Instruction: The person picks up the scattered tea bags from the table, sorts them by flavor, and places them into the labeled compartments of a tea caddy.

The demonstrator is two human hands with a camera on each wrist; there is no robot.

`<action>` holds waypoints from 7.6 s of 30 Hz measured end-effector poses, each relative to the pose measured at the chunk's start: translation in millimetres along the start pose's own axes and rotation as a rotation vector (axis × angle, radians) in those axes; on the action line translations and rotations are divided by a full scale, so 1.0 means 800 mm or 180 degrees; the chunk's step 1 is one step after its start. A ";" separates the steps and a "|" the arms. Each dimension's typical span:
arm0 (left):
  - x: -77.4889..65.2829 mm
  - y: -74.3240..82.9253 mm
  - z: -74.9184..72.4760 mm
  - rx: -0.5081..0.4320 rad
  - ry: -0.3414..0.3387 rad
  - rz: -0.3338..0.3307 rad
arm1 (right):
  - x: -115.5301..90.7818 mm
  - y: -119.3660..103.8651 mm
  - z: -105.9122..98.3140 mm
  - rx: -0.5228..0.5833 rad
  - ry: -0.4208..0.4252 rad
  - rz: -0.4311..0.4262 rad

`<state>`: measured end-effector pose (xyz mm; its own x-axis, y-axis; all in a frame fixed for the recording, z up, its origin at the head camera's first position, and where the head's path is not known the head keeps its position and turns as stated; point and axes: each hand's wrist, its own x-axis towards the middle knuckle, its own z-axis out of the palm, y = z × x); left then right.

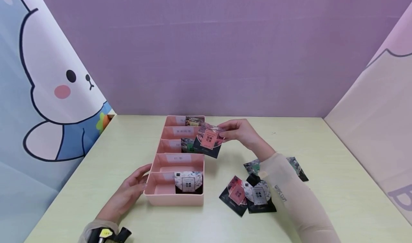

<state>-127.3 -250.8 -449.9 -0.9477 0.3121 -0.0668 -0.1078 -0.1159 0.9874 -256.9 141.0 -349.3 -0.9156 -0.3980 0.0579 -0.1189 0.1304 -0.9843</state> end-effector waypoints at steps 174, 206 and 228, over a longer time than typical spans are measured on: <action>0.000 -0.003 -0.005 -0.0101 -0.0164 0.0214 | -0.099 0.113 -0.124 -0.1627 0.0003 0.0597; -0.002 0.003 0.002 -0.0080 -0.0052 0.0023 | -0.105 0.117 -0.115 -0.1637 0.0134 0.0595; -0.003 -0.002 -0.001 -0.0117 -0.0176 0.0203 | -0.100 0.124 -0.118 -0.1212 0.0827 0.0533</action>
<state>-125.1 -252.3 -451.3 -0.9351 0.3543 0.0052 -0.0595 -0.1714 0.9834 -231.5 272.0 -435.9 -0.9939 -0.1096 -0.0086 -0.0494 0.5154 -0.8555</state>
